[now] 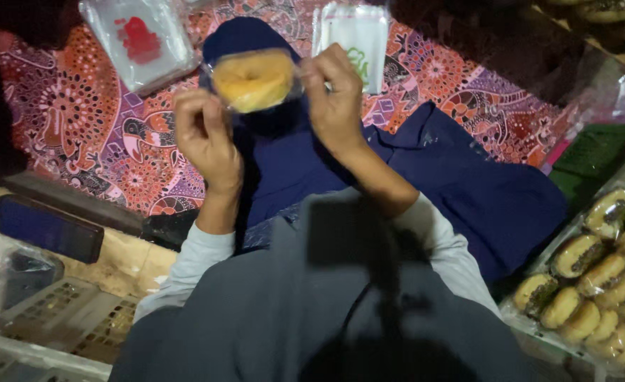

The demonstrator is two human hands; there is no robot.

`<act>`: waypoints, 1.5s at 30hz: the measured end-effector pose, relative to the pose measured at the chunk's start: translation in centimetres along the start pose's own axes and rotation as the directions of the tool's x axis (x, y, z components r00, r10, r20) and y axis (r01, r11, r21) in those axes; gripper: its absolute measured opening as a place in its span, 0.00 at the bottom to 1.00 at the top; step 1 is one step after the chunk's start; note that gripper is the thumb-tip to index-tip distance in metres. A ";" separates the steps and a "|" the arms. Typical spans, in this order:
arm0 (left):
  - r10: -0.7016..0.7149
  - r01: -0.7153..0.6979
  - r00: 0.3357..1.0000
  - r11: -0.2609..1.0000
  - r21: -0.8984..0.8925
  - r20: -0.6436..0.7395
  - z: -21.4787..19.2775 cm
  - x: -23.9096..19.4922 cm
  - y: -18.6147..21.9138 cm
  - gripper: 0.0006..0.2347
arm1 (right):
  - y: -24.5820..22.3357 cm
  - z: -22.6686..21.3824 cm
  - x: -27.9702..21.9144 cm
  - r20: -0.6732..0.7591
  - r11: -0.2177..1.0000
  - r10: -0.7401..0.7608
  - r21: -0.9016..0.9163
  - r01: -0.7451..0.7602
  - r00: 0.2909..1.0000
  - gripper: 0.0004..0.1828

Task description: The person sits on a patterned mat and repeatedly picks up round pastries, places them into clear plastic bags, and seals them. The packaged pastries are then placed into a white crate.

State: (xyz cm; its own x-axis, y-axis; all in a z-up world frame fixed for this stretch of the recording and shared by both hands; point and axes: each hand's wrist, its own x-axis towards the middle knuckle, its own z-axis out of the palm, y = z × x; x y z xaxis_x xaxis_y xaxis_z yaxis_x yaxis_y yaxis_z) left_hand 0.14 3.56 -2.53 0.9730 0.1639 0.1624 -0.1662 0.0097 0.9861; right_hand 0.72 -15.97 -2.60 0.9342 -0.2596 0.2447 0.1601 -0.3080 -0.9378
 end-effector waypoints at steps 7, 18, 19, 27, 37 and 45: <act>0.017 -0.030 0.999 0.849 0.528 0.030 -1.5 -2.0 -2.4 0.10 | 6.2 -1.5 -1.9 0.186 0.990 0.110 -0.110 -0.091 0.976 0.16; -0.033 -0.048 0.980 0.916 0.399 0.195 5.6 -0.2 -3.4 0.08 | 27.5 -22.0 -3.9 -0.121 0.255 0.305 -0.945 -0.204 0.945 0.30; -0.033 -0.061 0.974 0.913 0.404 0.222 6.6 0.1 -3.5 0.08 | 27.4 -25.7 -3.4 -0.277 0.143 0.366 -0.926 -0.348 0.888 0.30; -0.038 -0.097 0.859 0.967 0.235 0.511 22.1 -3.1 -9.4 0.02 | 24.6 -25.0 -2.9 -0.137 0.458 0.888 0.220 -0.861 0.438 0.40; -0.179 -0.317 0.835 0.616 0.721 0.520 22.2 4.5 -23.8 0.22 | 19.6 -19.9 -4.4 -0.252 0.609 0.557 -0.524 -0.595 0.791 0.21; -0.132 -0.508 0.718 0.572 0.645 0.683 21.5 5.4 -25.0 0.11 | 21.3 -13.2 3.2 -0.161 0.800 0.421 -0.397 -0.449 0.892 0.28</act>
State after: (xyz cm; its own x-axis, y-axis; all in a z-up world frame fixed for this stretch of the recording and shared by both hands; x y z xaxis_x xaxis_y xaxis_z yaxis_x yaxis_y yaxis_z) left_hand 12.98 -17.02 -25.49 0.8303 -0.5572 0.0113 -0.4858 -0.7136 0.5048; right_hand 2.94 -35.43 -18.56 0.8499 -0.5088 -0.1371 -0.4184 -0.4934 -0.7626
